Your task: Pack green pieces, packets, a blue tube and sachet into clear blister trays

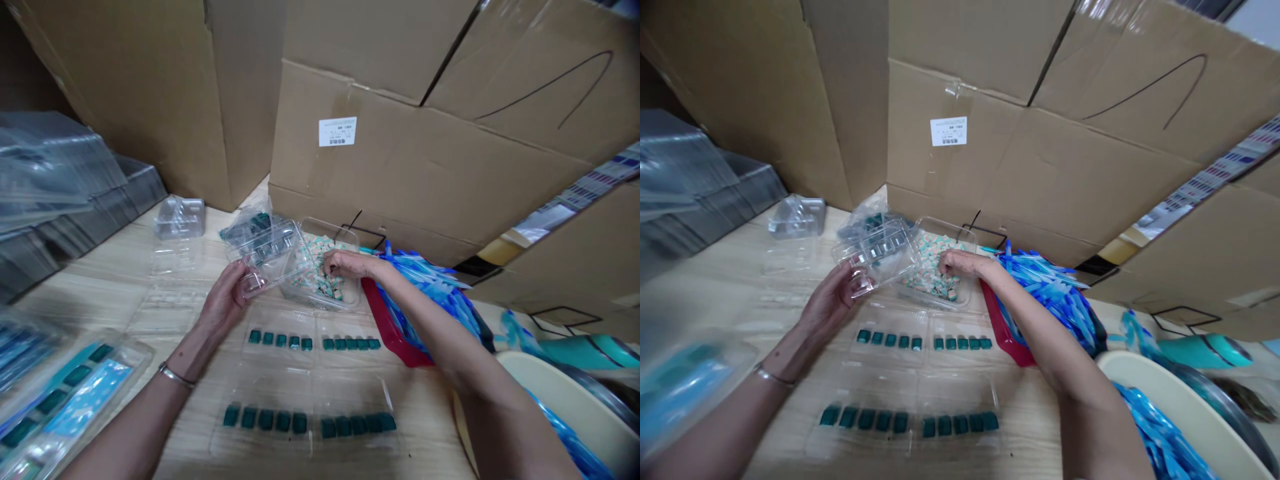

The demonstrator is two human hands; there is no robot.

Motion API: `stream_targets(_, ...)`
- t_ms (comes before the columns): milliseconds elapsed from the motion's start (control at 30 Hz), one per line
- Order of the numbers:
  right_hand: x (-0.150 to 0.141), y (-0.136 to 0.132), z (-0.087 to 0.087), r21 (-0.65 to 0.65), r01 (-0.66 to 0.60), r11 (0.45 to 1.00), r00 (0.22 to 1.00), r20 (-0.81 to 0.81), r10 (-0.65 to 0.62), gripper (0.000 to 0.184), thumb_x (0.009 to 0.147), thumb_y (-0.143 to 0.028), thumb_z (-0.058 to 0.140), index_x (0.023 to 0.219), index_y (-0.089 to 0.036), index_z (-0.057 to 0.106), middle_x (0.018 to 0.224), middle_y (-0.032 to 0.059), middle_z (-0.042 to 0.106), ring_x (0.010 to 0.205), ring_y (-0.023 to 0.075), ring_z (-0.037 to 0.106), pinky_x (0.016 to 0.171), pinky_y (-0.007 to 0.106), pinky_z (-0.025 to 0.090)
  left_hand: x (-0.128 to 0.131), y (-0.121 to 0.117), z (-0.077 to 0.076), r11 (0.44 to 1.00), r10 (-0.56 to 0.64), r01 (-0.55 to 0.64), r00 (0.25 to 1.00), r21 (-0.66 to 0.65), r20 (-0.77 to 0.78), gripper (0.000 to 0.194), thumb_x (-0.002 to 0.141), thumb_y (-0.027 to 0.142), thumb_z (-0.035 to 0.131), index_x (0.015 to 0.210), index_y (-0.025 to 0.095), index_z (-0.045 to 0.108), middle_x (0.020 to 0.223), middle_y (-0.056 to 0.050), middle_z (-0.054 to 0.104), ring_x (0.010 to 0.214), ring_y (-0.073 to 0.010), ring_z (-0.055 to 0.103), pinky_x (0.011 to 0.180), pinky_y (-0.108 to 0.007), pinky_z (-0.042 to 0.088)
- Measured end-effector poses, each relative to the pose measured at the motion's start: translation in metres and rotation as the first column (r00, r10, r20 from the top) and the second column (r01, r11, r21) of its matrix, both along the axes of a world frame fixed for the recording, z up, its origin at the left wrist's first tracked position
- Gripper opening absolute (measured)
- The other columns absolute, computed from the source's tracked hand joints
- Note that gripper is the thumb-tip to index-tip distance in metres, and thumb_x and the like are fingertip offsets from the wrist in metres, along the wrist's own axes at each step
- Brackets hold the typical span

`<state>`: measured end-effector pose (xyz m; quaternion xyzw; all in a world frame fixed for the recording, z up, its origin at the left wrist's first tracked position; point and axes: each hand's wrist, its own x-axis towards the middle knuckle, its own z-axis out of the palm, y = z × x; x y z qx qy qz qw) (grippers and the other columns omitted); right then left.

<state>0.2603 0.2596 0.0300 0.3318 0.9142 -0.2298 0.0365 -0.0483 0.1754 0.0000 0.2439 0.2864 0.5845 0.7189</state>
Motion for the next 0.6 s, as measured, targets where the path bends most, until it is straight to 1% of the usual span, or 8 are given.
stream_targets(67, 0.002, -0.005, 0.005, -0.023, 0.111, 0.994, 0.994, -0.001, -0.111, 0.01, 0.072, -0.015, 0.058, 0.074, -0.012, 0.067, 0.072, 0.0029, 0.063, 0.067, 0.0112, 0.053, 0.064, 0.022, 0.041, 0.0, 0.0, -0.001, 1.0, -0.006, 0.006, 1.0, 0.005, 0.007, 0.022, 0.08, 0.018, 0.061, 0.102, 0.016, 0.062, 0.081, -0.003, 0.066, 0.068, -0.0134, 0.066, 0.065, -0.027, 0.058)
stream_targets(133, 0.002, -0.008, 0.009, -0.091, 0.277, 0.957, 0.959, -0.039, -0.281, 0.011, 0.073, -0.02, 0.059, 0.077, -0.012, 0.066, 0.067, 0.0004, 0.061, 0.061, 0.0099, 0.052, 0.059, 0.02, 0.041, 0.0, 0.0, -0.001, 1.0, -0.005, 0.005, 1.0, 0.013, 0.009, 0.022, 0.08, 0.018, 0.061, 0.102, 0.016, 0.062, 0.081, -0.003, 0.066, 0.068, -0.0136, 0.066, 0.064, -0.027, 0.058)
stream_targets(200, -0.002, -0.009, 0.011, -0.199, 0.418, 0.886, 0.893, -0.09, -0.442, 0.015, 0.072, -0.024, 0.062, 0.081, -0.012, 0.065, 0.065, -0.0003, 0.062, 0.059, 0.0095, 0.053, 0.057, 0.02, 0.042, -0.001, 0.0, -0.001, 1.0, 0.002, -0.002, 1.0, 0.015, 0.009, 0.022, 0.08, 0.017, 0.061, 0.102, 0.015, 0.062, 0.08, -0.003, 0.067, 0.067, -0.0136, 0.066, 0.064, -0.028, 0.058)
stream_targets(267, -0.008, -0.008, 0.01, -0.279, 0.515, 0.811, 0.828, -0.085, -0.555, 0.016, 0.071, -0.024, 0.064, 0.082, -0.011, 0.065, 0.065, 0.0004, 0.063, 0.059, 0.01, 0.056, 0.057, 0.02, 0.044, -0.001, 0.0, 0.0, 1.0, 0.002, -0.003, 1.0, 0.015, 0.012, 0.021, 0.08, 0.017, 0.06, 0.101, 0.015, 0.061, 0.08, -0.003, 0.067, 0.066, -0.0137, 0.066, 0.063, -0.028, 0.058)
stream_targets(300, -0.012, -0.008, 0.008, -0.275, 0.555, 0.785, 0.806, -0.054, -0.59, 0.016, 0.071, -0.023, 0.065, 0.082, -0.011, 0.066, 0.065, 0.0008, 0.064, 0.059, 0.0102, 0.057, 0.056, 0.019, 0.045, -0.001, 0.0, 0.0, 1.0, 0.0, 0.0, 1.0, 0.015, 0.013, 0.021, 0.08, 0.017, 0.06, 0.101, 0.015, 0.061, 0.08, -0.003, 0.067, 0.067, -0.014, 0.066, 0.064, -0.028, 0.058)
stream_targets(367, -0.019, -0.007, 0.003, -0.196, 0.616, 0.763, 0.782, 0.035, -0.622, 0.014, 0.07, -0.02, 0.066, 0.082, -0.012, 0.067, 0.067, 0.0014, 0.067, 0.059, 0.0103, 0.058, 0.054, 0.018, 0.045, -0.001, 0.0, 0.0, 1.0, -0.007, 0.007, 1.0, 0.013, 0.013, 0.021, 0.08, 0.017, 0.06, 0.1, 0.015, 0.061, 0.08, -0.003, 0.067, 0.068, -0.0145, 0.066, 0.064, -0.028, 0.058)
stream_targets(467, -0.028, -0.005, -0.002, -0.051, 0.639, 0.767, 0.766, 0.128, -0.63, 0.013, 0.067, -0.016, 0.068, 0.08, -0.014, 0.068, 0.07, 0.0014, 0.068, 0.061, 0.0106, 0.059, 0.053, 0.017, 0.044, -0.001, 0.0, 0.0, 1.0, -0.012, 0.011, 1.0, 0.01, 0.017, 0.02, 0.08, 0.017, 0.06, 0.1, 0.015, 0.062, 0.08, -0.003, 0.067, 0.068, -0.0142, 0.066, 0.063, -0.026, 0.057)
stream_targets(600, -0.037, -0.008, 0.001, 0.044, 0.6, 0.799, 0.785, 0.16, -0.598, 0.012, 0.063, -0.012, 0.067, 0.074, -0.014, 0.068, 0.07, 0.002, 0.067, 0.064, 0.0118, 0.057, 0.054, 0.018, 0.039, -0.001, -0.001, 0.0, 1.0, -0.009, 0.009, 1.0, 0.021, 0.025, 0.02, 0.08, 0.018, 0.06, 0.1, 0.016, 0.062, 0.08, -0.003, 0.066, 0.068, -0.0135, 0.066, 0.064, -0.026, 0.057)
